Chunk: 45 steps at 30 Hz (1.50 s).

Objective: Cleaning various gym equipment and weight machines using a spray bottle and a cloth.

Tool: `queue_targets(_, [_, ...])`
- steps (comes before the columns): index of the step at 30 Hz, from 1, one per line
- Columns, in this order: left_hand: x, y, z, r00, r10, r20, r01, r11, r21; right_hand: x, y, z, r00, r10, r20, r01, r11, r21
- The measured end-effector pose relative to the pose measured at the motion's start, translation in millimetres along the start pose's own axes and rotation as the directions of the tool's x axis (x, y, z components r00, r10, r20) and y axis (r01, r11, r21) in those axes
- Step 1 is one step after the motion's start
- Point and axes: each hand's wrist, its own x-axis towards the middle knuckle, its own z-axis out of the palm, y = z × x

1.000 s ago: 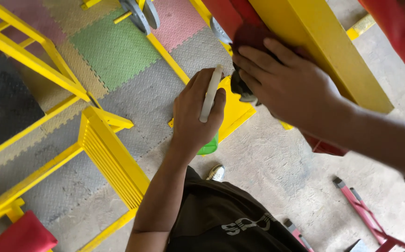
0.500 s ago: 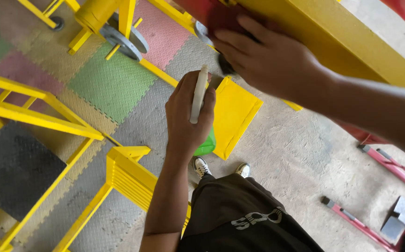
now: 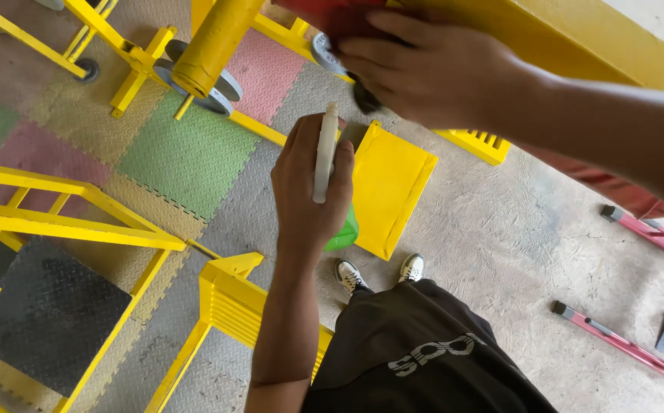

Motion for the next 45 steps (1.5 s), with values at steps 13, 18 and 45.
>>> queue_targets(13, [2,7,1,0.998,-0.027,0.051,0.028,0.999,-0.017,-47,-16,-34,0.989,0.09,0.115,-0.093,0.996,0.019])
queue_targets(18, [8,11,11,0.993,0.046,0.109,-0.043,0.999,-0.032,-131,-43,-55,0.938,0.062,0.341,-0.145,0.964,0.224])
queue_targets(45, [-31,119,139,0.974,-0.113,0.198,0.099,0.992,0.078,-242,-67,-66,0.943,0.318,0.102,-0.289,0.626,0.724])
